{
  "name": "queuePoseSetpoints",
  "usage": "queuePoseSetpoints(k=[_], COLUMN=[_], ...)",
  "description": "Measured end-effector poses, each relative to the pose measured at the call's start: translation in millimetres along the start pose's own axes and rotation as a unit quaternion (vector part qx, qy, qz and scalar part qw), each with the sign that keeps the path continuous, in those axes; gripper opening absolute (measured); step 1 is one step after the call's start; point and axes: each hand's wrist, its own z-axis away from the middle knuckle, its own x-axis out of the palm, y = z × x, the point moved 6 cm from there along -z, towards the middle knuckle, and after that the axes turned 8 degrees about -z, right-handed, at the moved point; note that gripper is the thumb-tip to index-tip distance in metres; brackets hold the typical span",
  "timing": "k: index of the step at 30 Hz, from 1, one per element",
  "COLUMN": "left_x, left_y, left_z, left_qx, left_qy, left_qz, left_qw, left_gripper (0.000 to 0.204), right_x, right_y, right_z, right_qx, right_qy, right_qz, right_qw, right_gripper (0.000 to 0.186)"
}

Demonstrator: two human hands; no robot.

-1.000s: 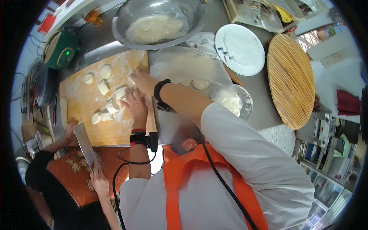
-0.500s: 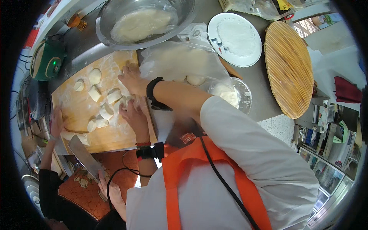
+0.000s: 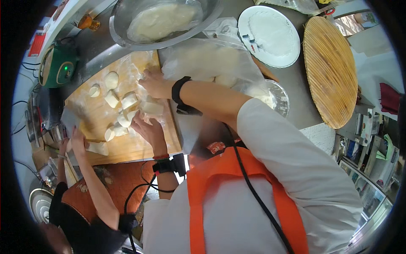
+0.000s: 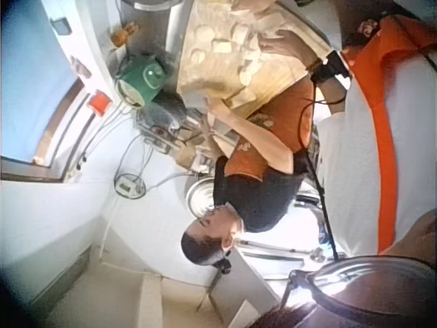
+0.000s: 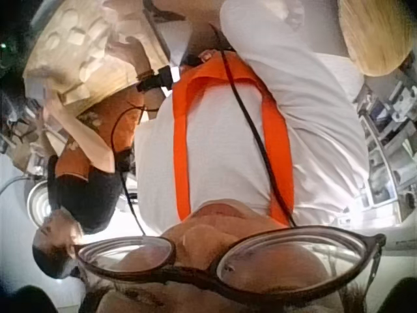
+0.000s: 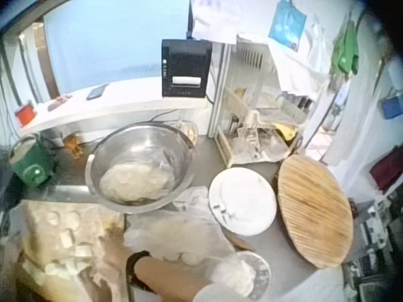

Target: Cutting and portioning dough into small pieces and placing them into a plastic bag.

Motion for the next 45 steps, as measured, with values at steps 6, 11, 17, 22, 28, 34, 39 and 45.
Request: queuePoseSetpoints(k=[6, 11, 17, 22, 28, 34, 39, 45], left_x=[8, 23, 25, 43, 54, 23, 24, -2], left_y=[30, 28, 27, 20, 29, 2, -31, 25], left_z=[-9, -17, -32, -41, -32, -16, 19, 10], left_qx=[0.159, 0.099, 0.18, 0.228, 0.272, 0.039, -0.01, 0.153], left_qy=[-0.043, -0.115, -0.166, -0.198, -0.196, -0.179, 0.005, 0.022], left_qz=[-0.065, -0.111, -0.202, -0.286, -0.375, 0.293, 0.329, -0.021], left_qw=[0.984, 0.982, 0.948, 0.91, 0.864, 0.938, 0.944, 0.988], left_gripper=[0.074, 0.074, 0.061, 0.036, 0.043, 0.047, 0.05, 0.057], right_x=[-1, -5, -4, -2, 9, -4, -4, -8], right_y=[-9, -8, -6, -8, -11, 1, -5, -12], right_z=[-5, -3, -4, -4, -14, -28, 1, 22], right_qx=[-0.01, -0.026, -0.031, -0.049, -0.029, -0.034, -0.055, -0.048], right_qy=[-0.02, 0.017, 0.035, 0.045, 0.055, 0.135, 0.049, 0.013], right_qz=[0.032, -0.035, -0.019, 0.048, 0.089, -0.21, -0.186, -0.008], right_qw=[0.999, 0.999, 0.999, 0.997, 0.994, 0.968, 0.98, 0.999], right_gripper=[0.042, 0.033, 0.03, 0.027, 0.031, 0.037, 0.042, 0.046])
